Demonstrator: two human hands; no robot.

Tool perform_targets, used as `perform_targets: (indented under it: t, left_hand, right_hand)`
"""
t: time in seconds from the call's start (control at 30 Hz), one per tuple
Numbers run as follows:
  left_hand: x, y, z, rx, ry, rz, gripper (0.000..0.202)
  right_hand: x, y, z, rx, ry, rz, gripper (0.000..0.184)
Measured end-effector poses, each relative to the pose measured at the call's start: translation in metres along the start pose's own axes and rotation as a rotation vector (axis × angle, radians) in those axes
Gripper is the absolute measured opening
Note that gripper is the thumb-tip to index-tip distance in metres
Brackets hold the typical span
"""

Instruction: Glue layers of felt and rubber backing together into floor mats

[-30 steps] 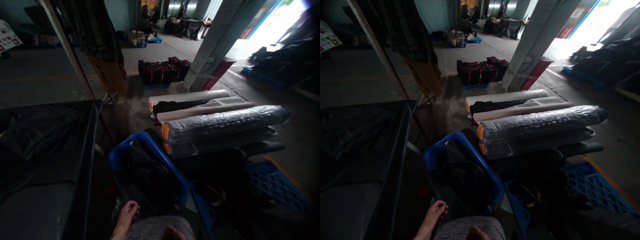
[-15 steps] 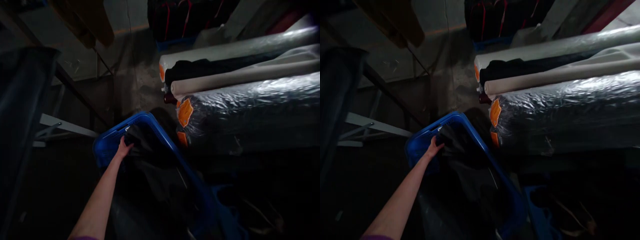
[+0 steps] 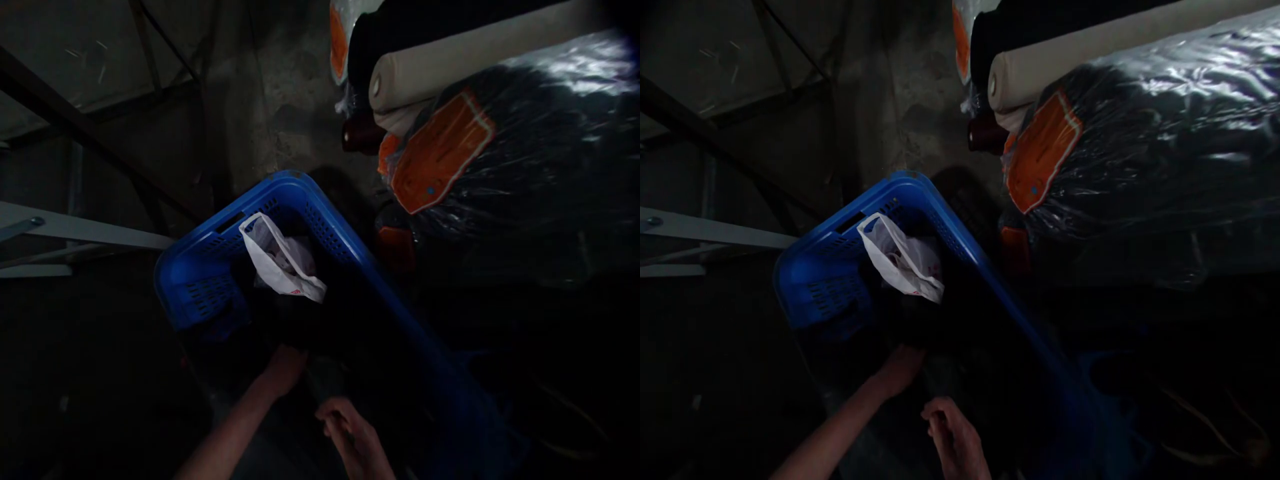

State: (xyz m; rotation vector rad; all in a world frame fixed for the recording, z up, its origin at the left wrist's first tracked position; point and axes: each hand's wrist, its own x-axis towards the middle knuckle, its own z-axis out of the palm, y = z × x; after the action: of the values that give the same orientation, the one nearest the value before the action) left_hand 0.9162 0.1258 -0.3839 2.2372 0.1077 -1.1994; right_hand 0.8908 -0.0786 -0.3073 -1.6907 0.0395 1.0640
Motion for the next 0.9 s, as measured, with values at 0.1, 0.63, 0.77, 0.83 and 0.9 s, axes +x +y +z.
perform_targets:
  t: [0.1, 0.63, 0.77, 0.83, 0.9]
  left_hand:
    - [-0.006, 0.025, 0.021, 0.029, -0.209, 0.091, 0.031]
    - [0.051, 0.000, -0.185, 0.559, 0.445, 0.143, 0.037]
    - [0.043, -0.027, -0.151, 0.540, 0.339, 0.068, 0.028]
    - [0.029, -0.038, -0.136, 0.506, 0.318, 0.054, 0.025]
    - [0.014, -0.046, -0.126, 0.464, 0.313, 0.033, 0.025]
  right_hand:
    - [0.015, -0.001, -0.014, -0.080, 0.028, -0.006, 0.036]
    - [0.274, -0.126, -0.039, -0.963, 0.203, -0.403, 0.066]
    - [0.284, -0.115, -0.043, -0.942, 0.228, -0.352, 0.023]
    - [0.282, -0.116, -0.050, -0.916, 0.276, -0.341, 0.028]
    - [0.279, -0.119, -0.057, -0.890, 0.304, -0.335, 0.031]
